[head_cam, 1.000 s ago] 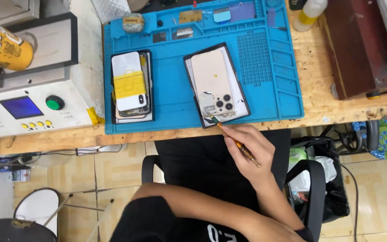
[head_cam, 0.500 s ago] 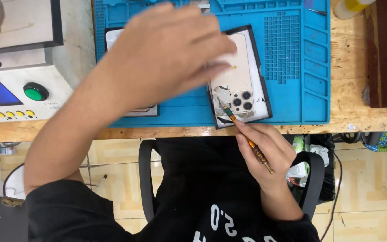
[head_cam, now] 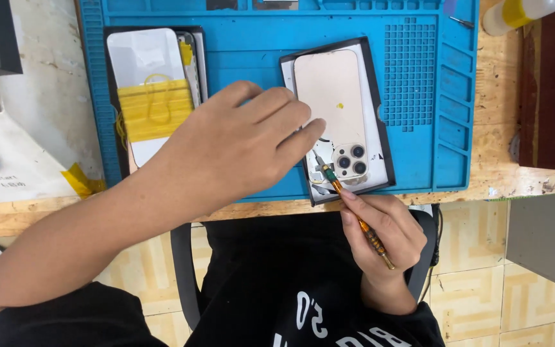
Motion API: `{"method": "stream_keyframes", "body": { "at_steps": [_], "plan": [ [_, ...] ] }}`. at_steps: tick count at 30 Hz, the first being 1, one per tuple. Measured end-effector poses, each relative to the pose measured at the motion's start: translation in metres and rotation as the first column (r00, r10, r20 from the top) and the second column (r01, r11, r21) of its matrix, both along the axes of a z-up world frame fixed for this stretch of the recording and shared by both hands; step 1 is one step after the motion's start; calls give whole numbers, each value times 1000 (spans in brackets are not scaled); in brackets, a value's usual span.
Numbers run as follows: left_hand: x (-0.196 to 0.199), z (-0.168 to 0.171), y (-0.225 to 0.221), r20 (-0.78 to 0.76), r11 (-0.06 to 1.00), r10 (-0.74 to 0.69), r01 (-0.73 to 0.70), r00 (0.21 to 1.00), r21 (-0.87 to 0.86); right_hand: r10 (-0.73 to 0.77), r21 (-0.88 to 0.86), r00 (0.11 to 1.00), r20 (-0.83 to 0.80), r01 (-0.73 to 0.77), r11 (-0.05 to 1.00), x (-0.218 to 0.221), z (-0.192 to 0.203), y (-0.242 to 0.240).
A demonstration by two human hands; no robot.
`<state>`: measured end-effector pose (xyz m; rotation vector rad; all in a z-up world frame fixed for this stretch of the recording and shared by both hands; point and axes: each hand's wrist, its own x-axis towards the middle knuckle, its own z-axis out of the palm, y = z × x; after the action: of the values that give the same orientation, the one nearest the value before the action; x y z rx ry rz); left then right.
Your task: Scraping adhesive residue and glass shards from the back of a smartphone using a precision tool
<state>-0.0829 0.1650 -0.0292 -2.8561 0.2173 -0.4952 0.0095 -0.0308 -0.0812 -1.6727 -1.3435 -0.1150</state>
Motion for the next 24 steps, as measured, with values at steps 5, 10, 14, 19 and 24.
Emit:
{"method": "stream_keyframes", "body": {
  "at_steps": [5, 10, 14, 19, 24],
  "plan": [
    [0, -6, -3, -15, 997, -75, 75, 997, 0, -24, 11, 1000, 17, 24, 1000, -3, -3, 0],
    [0, -7, 0, -63, 996, -81, 83, 995, 25, -12, 39, 1000, 25, 12, 999, -4, -3, 1],
    [1, -12, 0, -54, 996, -82, 80, 995, -27, -21, 64, 995, 97, 15, 998, -3, -6, 0],
    [2, -11, 0, -98, 987, -124, 113, 987, -112, -16, 38, 998, 67, 14, 999, -4, -3, 0],
    [-1, -12, -2, -82, 979, -150, 137, 985, -149, -11, 65, 996, 83, 5, 998, -8, 5, 2]
  ]
}}
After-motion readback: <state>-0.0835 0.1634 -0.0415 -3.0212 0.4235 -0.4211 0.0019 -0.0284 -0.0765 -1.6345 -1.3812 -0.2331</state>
